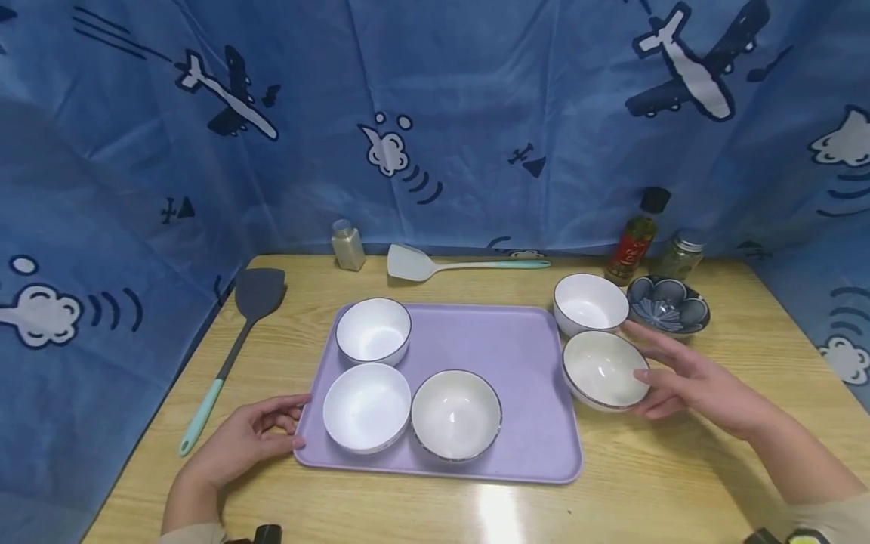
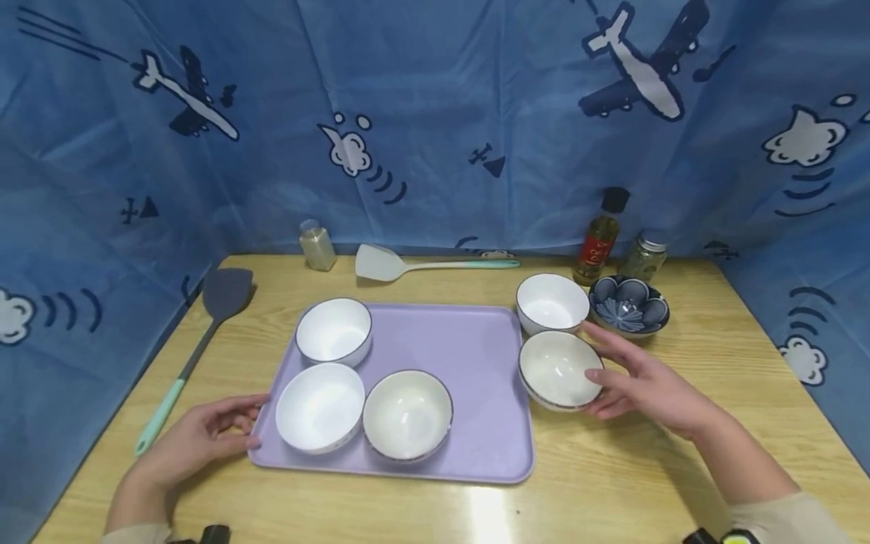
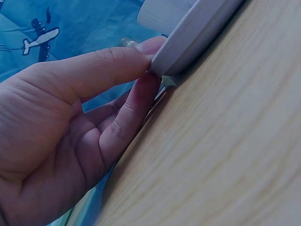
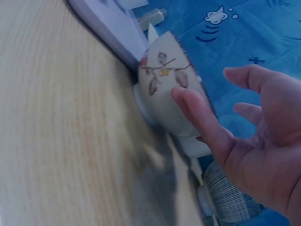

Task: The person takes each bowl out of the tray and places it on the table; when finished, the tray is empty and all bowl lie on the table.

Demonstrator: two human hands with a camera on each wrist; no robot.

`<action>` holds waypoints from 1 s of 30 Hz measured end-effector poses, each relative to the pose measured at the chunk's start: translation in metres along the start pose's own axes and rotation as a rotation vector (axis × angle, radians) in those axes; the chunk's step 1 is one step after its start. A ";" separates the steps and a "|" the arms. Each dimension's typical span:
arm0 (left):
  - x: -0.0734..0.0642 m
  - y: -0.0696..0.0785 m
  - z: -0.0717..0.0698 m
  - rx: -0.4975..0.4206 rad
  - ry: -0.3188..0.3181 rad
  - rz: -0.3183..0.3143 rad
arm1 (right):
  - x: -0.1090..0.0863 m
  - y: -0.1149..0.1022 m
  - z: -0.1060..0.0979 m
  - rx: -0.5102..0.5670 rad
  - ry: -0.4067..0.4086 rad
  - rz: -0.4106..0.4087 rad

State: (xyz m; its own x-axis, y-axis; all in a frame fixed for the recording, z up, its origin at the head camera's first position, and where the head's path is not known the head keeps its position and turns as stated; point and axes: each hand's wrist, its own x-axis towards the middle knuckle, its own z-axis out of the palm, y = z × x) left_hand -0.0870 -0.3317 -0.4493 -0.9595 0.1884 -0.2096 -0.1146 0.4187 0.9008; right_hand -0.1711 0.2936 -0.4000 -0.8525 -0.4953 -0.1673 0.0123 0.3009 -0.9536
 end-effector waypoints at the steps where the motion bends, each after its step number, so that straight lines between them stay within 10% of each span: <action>1: 0.000 0.000 0.000 -0.001 0.000 -0.002 | -0.001 -0.001 -0.001 -0.008 0.005 -0.011; 15: 0.001 0.000 0.001 -0.009 0.007 -0.009 | -0.003 -0.020 0.005 -0.026 0.015 -0.134; 30: 0.001 -0.002 0.001 -0.004 0.005 0.025 | 0.042 -0.047 0.052 0.005 -0.113 -0.080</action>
State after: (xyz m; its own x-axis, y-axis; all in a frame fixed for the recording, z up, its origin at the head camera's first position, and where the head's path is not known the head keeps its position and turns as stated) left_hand -0.0879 -0.3315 -0.4515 -0.9633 0.1941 -0.1853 -0.0918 0.4106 0.9072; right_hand -0.1804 0.2161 -0.3754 -0.7864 -0.6066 -0.1171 -0.0506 0.2522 -0.9663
